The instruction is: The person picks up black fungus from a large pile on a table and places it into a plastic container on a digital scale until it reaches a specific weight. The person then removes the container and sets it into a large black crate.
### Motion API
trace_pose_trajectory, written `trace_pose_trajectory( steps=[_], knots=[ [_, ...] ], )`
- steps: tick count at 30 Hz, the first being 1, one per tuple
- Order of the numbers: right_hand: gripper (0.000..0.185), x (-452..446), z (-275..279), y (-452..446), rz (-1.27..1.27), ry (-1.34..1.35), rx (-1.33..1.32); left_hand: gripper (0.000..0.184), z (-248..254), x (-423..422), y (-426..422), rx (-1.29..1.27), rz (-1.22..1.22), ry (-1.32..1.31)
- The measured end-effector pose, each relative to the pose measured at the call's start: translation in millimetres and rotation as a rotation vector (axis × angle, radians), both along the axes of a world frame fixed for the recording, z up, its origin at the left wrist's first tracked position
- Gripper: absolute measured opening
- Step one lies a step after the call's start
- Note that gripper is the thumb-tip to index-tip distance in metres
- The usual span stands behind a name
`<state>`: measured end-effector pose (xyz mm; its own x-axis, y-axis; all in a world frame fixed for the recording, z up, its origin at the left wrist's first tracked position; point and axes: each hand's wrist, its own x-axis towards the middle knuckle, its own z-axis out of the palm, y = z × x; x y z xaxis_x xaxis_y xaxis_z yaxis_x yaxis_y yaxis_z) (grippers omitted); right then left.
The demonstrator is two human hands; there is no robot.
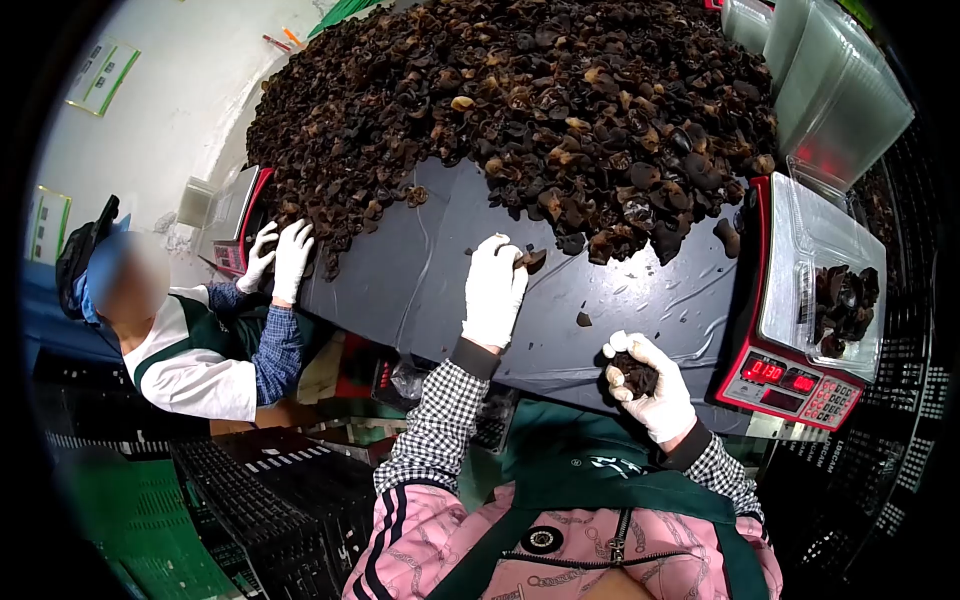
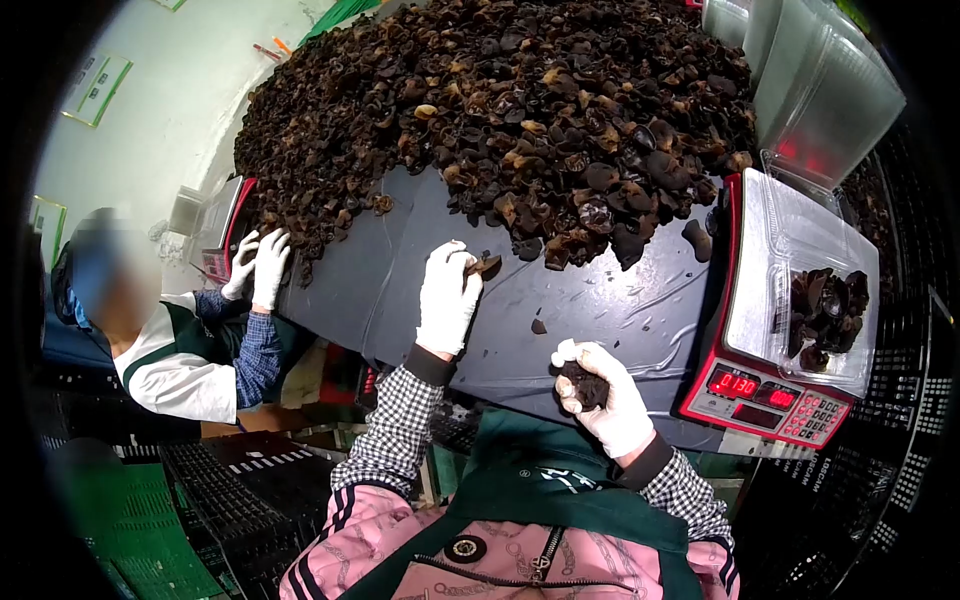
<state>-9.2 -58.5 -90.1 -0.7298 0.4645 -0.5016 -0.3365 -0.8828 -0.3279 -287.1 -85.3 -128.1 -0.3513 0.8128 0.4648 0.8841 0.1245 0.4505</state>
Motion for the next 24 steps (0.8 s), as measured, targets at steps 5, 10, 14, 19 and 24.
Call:
trace_pose_trajectory(
  steps=[5, 10, 14, 19, 24],
  knots=[
    [0.02, 4, 6, -2, 0.05, 0.092, 0.054, 0.02, 29, 8, 1, 0.045, -0.014, -0.093],
    [0.024, 27, 45, 6, -0.064, 0.055, 0.231, 0.009, 66, 39, 21, 0.073, 0.004, -0.561],
    [0.024, 89, 120, 26, -0.387, -0.33, 0.562, 0.012, 114, 103, 42, 0.038, -0.249, -0.859],
    [0.017, 167, 143, 72, -0.992, -0.756, 1.114, 0.016, 161, 194, 77, -0.005, -0.529, -0.959],
    [0.026, 204, 112, 122, -0.853, -0.91, 1.379, 0.021, 161, 282, 123, 0.092, -0.806, -0.73]
  ],
)
